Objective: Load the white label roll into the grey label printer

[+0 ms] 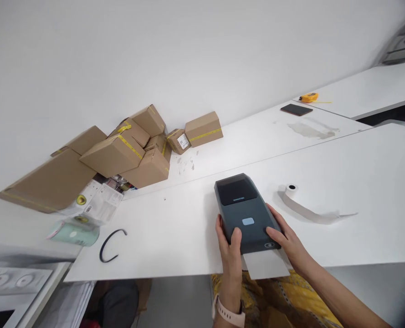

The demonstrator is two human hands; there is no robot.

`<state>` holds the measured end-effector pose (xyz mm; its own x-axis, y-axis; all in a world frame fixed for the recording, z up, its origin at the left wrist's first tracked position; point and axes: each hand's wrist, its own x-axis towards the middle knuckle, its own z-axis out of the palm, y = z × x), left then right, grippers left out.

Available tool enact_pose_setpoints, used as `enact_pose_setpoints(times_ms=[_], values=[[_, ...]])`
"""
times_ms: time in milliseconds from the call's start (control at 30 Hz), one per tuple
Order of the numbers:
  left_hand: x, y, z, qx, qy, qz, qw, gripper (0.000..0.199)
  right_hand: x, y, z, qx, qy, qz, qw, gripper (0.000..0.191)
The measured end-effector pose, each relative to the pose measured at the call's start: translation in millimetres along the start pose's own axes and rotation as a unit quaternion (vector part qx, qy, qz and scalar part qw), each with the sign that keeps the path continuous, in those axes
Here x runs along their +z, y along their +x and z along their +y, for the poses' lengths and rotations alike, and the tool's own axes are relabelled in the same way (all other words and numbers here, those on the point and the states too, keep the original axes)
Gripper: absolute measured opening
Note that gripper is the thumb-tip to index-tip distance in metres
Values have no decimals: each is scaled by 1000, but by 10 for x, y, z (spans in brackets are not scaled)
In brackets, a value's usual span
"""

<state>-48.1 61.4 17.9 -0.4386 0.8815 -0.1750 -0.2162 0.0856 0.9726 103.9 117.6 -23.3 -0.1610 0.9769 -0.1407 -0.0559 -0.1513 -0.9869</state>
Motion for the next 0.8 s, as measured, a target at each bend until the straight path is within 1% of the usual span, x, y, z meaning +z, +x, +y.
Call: enact_pose_setpoints(times_ms=[100, 267, 333, 400, 467, 500, 533, 600, 633, 667, 700, 767, 800], values=[[-19, 25, -58, 6, 8, -10, 1000, 82, -10, 6, 39, -4, -3, -4, 1000, 84], [-38, 54, -123, 53, 79, 22, 995, 81, -9, 15, 22, -27, -28, -4, 999, 81], [-50, 78, -109, 59, 84, 11, 995, 80, -17, 16, -1, -28, -32, -15, 999, 80], [-97, 65, -99, 56, 76, -13, 995, 83, -42, -7, -13, -38, -31, -25, 998, 79], [-176, -22, -125, 54, 64, -10, 996, 85, -83, -62, -7, -66, -40, -26, 997, 77], [-220, -97, -156, 51, 59, 8, 997, 85, -108, -102, 0, -89, -53, -20, 994, 74], [-260, -189, -195, 46, 55, 40, 997, 83, -134, -145, 8, -116, -73, -12, 991, 68], [-307, -395, -283, 25, 52, 98, 994, 72, -180, -228, 15, -171, -119, -6, 978, 53], [-305, -492, -320, 5, 57, 96, 994, 66, -196, -260, 13, -196, -140, -8, 971, 48], [-283, -573, -347, -22, 57, 71, 996, 63, -206, -283, 7, -216, -158, -12, 964, 46], [-243, -633, -363, -56, 50, 35, 997, 63, -210, -296, -3, -231, -171, -18, 958, 46], [-125, -685, -363, -128, 11, -41, 991, 66, -204, -295, -24, -252, -189, -28, 949, 48], [-59, -684, -353, -156, -13, -63, 986, 68, -199, -288, -34, -257, -197, -32, 946, 48]])
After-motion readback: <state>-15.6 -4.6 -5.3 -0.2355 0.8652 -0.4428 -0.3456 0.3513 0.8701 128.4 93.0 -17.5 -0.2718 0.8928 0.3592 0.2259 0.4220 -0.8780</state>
